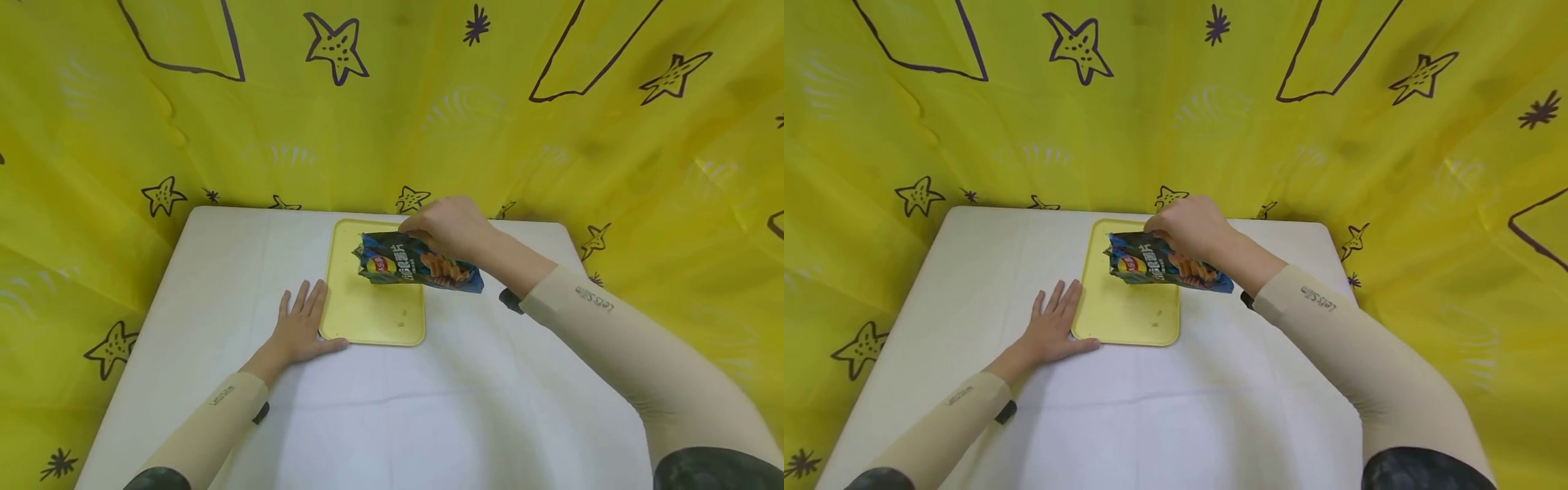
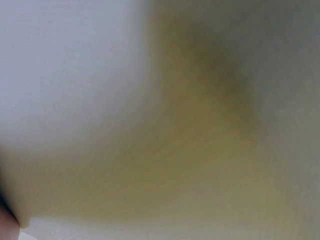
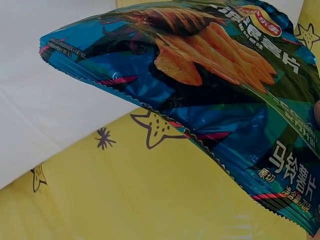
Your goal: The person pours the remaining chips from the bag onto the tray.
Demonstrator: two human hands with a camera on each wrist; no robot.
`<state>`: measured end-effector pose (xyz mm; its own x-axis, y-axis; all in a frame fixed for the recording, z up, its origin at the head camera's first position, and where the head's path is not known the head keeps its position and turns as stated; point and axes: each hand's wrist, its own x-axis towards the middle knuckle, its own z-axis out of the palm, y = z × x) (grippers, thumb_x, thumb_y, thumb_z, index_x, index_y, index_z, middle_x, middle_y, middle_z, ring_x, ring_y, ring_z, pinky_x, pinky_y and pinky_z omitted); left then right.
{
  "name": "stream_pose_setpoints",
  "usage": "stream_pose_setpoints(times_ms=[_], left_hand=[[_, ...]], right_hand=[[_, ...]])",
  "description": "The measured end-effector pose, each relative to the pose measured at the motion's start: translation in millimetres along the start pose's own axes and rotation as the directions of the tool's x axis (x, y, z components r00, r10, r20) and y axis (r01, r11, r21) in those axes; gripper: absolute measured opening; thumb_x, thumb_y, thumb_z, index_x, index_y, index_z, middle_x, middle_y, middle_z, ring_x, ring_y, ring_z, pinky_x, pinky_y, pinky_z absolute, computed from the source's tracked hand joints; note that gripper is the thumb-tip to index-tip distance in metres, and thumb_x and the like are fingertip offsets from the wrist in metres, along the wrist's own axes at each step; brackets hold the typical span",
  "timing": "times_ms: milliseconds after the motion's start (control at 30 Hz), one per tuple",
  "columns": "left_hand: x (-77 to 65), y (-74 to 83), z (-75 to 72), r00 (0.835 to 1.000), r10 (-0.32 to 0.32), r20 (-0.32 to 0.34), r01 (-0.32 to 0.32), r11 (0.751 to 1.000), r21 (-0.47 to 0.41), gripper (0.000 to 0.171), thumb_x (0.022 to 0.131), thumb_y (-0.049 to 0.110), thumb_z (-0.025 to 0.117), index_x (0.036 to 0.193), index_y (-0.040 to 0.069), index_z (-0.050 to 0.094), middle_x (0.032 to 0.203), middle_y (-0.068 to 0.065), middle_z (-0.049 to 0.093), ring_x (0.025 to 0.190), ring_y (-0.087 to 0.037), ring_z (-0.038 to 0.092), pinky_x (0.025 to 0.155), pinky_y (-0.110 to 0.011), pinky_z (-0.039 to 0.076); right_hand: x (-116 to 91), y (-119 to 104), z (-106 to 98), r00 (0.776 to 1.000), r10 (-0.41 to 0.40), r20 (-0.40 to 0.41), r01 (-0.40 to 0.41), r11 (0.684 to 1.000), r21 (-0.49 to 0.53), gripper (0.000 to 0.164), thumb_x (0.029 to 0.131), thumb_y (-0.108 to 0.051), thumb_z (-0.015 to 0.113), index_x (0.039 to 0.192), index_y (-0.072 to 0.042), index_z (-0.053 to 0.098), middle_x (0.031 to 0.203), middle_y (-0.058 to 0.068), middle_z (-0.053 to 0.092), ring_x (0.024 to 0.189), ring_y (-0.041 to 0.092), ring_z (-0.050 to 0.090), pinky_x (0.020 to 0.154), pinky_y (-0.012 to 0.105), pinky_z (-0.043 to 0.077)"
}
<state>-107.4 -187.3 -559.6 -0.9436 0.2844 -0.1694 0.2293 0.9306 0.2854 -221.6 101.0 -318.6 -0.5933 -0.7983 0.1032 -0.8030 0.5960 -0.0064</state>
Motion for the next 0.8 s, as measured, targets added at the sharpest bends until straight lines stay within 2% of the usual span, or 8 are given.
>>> stream_pose_setpoints(times_ms=[367,633,800], left_hand=[[-0.2,-1.4,-0.3,1.0,0.001,0.011,-0.001,1.0,-0.003,0.127,0.077,0.09,0.043,0.16,0.006,-0.004,0.169,-0.008,-0.005,0.154,-0.032,-0.013,0.118,-0.062,-0.01],[0.5,-1.3,-1.6,1.0,0.01,0.005,-0.01,1.0,-0.015,0.126,0.078,0.088,0.046,0.16,0.005,-0.002,0.169,-0.01,-0.004,0.154,-0.034,-0.011,0.117,-0.063,-0.009],[1.6,-2.2,-0.1,1.0,0.004,0.012,-0.004,1.0,-0.005,0.127,0.077,0.089,0.045,0.16,0.006,-0.004,0.169,-0.009,-0.005,0.154,-0.033,-0.013,0.117,-0.062,-0.01]], right_hand=[[5.9,-2.9,4.9,1.0,-0.021,0.004,0.021,1.0,-0.013,0.017,0.096,-0.021,0.069,0.108,-0.025,0.079,0.092,-0.003,0.078,0.066,0.015,0.068,0.042,0.028,0.042],[5.0,-2.9,0.7,0.998,-0.021,0.06,0.02,1.0,0.014,0.017,0.096,-0.019,0.068,0.109,-0.022,0.079,0.092,-0.001,0.077,0.067,0.016,0.068,0.048,0.03,0.048],[6.1,-1.6,-1.5,0.998,-0.03,0.059,0.029,1.0,0.009,0.017,0.095,-0.019,0.069,0.108,-0.022,0.079,0.093,-0.001,0.077,0.069,0.017,0.069,0.049,0.031,0.05]])
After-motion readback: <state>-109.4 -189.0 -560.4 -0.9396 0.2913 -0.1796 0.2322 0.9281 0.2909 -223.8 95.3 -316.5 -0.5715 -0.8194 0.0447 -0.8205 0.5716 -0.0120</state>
